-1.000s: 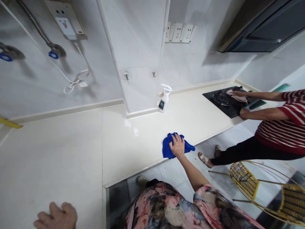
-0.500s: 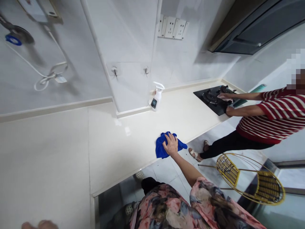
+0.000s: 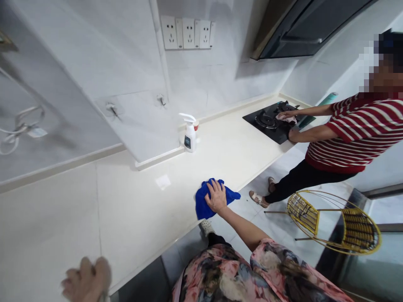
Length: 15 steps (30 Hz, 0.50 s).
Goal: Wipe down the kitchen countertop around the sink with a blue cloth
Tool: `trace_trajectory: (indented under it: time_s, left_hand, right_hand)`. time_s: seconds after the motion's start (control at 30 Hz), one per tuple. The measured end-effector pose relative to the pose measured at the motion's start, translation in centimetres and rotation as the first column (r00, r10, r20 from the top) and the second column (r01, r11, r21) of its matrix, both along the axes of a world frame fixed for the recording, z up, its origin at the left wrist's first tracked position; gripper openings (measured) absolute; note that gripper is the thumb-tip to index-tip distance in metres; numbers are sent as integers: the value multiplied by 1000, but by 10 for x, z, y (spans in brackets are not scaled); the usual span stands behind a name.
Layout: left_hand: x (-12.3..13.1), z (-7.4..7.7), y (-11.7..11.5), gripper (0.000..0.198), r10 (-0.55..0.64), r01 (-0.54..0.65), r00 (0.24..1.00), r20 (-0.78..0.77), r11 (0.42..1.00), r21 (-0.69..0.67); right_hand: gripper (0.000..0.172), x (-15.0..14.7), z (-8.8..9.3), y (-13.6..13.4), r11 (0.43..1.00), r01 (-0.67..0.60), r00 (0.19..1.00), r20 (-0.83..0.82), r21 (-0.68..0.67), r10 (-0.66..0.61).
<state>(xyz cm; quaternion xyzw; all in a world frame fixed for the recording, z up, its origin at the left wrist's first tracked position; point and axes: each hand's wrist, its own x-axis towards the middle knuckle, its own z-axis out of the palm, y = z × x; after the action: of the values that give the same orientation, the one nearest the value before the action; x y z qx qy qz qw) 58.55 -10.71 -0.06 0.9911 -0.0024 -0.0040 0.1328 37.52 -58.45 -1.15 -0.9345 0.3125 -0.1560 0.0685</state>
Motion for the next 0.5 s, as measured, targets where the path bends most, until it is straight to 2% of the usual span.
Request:
trace_trajectory:
  time_s: [0.13, 0.23, 0.3, 0.33, 0.43, 0.5]
  left_hand:
    - [35, 26, -111, 80, -10, 3, 998, -68, 994, -106]
    - [43, 26, -166, 81, 42, -49, 996, -75, 994, -102]
    - [41, 20, -183, 80, 94, -96, 995, -34, 993, -73]
    - [38, 17, -186, 79, 97, -97, 995, 13, 993, -60]
    - [30, 10, -185, 80, 53, -51, 985, 165, 999, -16]
    - [26, 9, -183, 81, 33, -38, 972, 235, 999, 17]
  right_hand:
    - [59, 0, 4, -12, 994, -99, 995, -25, 47, 100]
    - [63, 5, 12, -49, 959, -260, 962, -56, 109, 268]
    - [64, 9, 17, -87, 943, -302, 946, -80, 143, 315]
    - [63, 11, 18, -110, 948, -281, 951, -90, 149, 296]
    - [61, 14, 17, -180, 988, -90, 991, -90, 124, 101]
    - [60, 17, 12, -227, 994, 61, 996, -68, 88, -55]
